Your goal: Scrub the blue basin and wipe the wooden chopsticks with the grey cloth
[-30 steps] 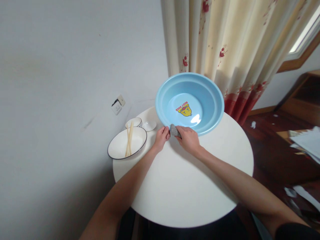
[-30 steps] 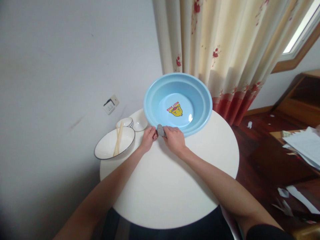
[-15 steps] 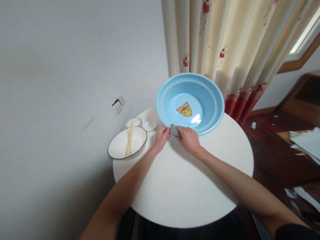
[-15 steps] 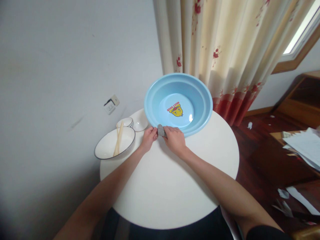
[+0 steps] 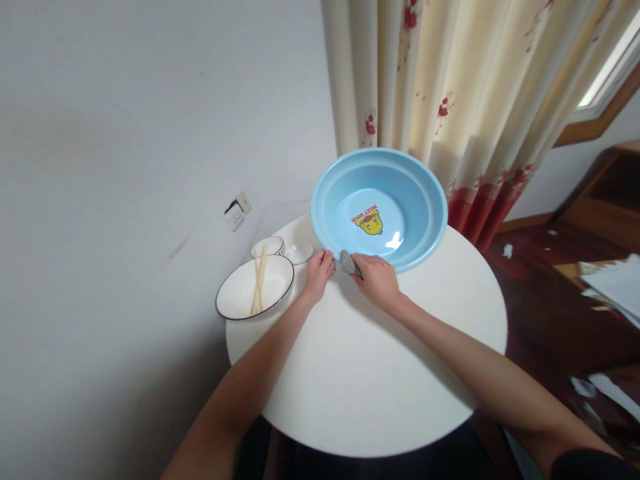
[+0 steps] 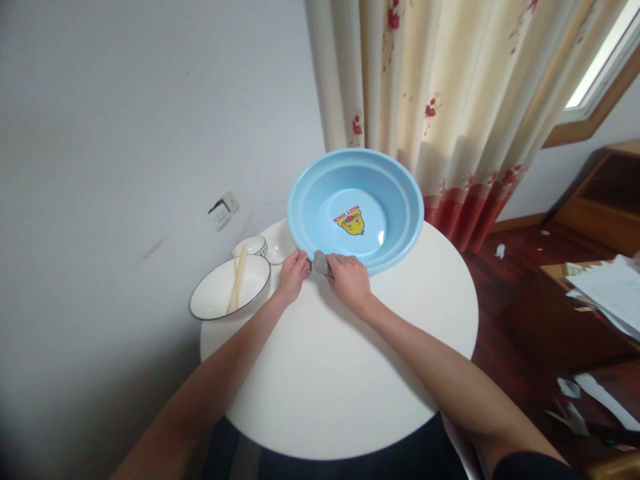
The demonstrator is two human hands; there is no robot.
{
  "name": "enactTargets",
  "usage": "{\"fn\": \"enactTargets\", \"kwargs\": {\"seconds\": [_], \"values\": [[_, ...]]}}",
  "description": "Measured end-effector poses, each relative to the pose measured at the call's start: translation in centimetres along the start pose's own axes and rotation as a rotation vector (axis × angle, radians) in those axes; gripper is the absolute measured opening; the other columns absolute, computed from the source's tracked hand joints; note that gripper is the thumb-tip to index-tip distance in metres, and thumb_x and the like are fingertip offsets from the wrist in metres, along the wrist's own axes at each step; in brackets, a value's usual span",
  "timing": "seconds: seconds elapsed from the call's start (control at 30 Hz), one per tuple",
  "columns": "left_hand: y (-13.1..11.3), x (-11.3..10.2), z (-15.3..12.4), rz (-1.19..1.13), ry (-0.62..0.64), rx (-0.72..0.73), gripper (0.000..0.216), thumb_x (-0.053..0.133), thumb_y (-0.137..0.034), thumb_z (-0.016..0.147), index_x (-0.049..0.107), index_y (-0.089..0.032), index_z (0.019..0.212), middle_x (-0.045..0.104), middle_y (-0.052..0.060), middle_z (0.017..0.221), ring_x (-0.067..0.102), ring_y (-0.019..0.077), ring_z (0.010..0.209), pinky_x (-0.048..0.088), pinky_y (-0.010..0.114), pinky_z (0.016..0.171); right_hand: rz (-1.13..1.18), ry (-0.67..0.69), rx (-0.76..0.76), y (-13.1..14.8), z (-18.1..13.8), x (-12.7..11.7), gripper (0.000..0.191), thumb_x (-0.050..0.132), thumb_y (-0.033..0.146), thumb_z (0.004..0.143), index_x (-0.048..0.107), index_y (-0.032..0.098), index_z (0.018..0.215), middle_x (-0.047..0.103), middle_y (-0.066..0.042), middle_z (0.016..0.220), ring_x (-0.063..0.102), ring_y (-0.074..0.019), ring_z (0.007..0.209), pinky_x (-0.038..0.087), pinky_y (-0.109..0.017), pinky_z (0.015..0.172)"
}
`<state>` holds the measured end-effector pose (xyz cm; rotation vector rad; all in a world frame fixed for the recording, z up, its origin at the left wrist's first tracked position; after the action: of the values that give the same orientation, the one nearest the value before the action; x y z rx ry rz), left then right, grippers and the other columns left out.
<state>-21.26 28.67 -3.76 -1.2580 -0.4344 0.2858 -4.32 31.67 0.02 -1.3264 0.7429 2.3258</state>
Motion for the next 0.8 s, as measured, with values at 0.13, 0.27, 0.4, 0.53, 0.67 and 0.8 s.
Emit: {"fn": "enactTargets", "kwargs": {"seconds": [0.13, 0.27, 0.4, 0.53, 0.67, 0.8], "values": [[0.3, 0.1, -0.2, 0.028, -0.009, 0.004, 0.061, 0.071, -0.075, 0.079, 0.043, -0.021, 0.070, 0.037, -0.008, 0.050, 0.032, 0.0068, 0.045, 0.022, 0.022, 0.045, 0.004, -0.004, 0.001, 0.0, 0.0, 0.1, 0.027, 0.064, 0.027, 0.099, 0.065, 0.022, 0.125, 0.076, -0.007, 0.118, 0.068, -0.0246, 0.103, 0.043, -0.031, 0.088], [0.7, 0.3, -0.4, 0.062, 0.005, -0.005, 0.067, 0.061, -0.083, 0.080, 0.044, -0.021, 0.063, 0.039, -0.006, 0.048, 0.033, 0.0073, 0.044, 0.021, 0.023, 0.045, 0.008, 0.009, 0.009, 0.0, -0.1, 0.2, 0.031, 0.063, 0.027, 0.098, 0.064, 0.021, 0.129, 0.075, -0.009, 0.123, 0.068, -0.0248, 0.106, 0.043, -0.031, 0.090], [1.0, 0.6, -0.6, 0.081, 0.030, -0.017, 0.068, 0.064, -0.084, 0.076, 0.046, -0.020, 0.064, 0.041, -0.006, 0.049, 0.033, 0.0067, 0.044, 0.020, 0.023, 0.044, 0.014, -0.001, 0.004, 0.0, -0.1, 0.2, 0.031, 0.063, 0.027, 0.098, 0.065, 0.021, 0.129, 0.075, -0.009, 0.124, 0.068, -0.0251, 0.107, 0.044, -0.031, 0.091], [1.2, 0.8, -0.8, 0.071, 0.066, -0.045, 0.066, 0.070, -0.081, 0.074, 0.045, -0.020, 0.067, 0.039, -0.008, 0.050, 0.032, 0.0060, 0.045, 0.019, 0.022, 0.045, 0.013, -0.003, 0.013, -0.1, -0.1, 0.3, 0.034, 0.063, 0.028, 0.099, 0.064, 0.021, 0.132, 0.074, -0.010, 0.126, 0.068, -0.0247, 0.108, 0.044, -0.031, 0.093], [1.3, 0.8, -0.8, 0.077, 0.067, -0.045, 0.066, 0.071, -0.080, 0.074, 0.045, -0.020, 0.066, 0.038, -0.007, 0.051, 0.032, 0.0059, 0.046, 0.019, 0.022, 0.045, 0.011, -0.003, 0.013, 0.0, -0.1, 0.3, 0.034, 0.063, 0.028, 0.099, 0.063, 0.021, 0.132, 0.074, -0.010, 0.125, 0.068, -0.0246, 0.109, 0.044, -0.031, 0.093], [1.3, 0.8, -0.7, 0.080, 0.064, -0.039, 0.066, 0.070, -0.080, 0.075, 0.044, -0.021, 0.066, 0.038, -0.008, 0.050, 0.031, 0.0062, 0.046, 0.019, 0.022, 0.045, 0.012, 0.006, 0.010, 0.0, -0.1, 0.3, 0.032, 0.063, 0.028, 0.099, 0.064, 0.021, 0.130, 0.075, -0.009, 0.124, 0.068, -0.0246, 0.108, 0.044, -0.031, 0.093]]}}
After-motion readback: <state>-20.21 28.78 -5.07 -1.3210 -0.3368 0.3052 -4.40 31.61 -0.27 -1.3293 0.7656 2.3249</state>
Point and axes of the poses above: each hand's wrist, its own z-axis towards the middle knuckle, its own x-axis out of the palm, y = z × x, the point moved 5 cm from there along z, towards the middle knuckle
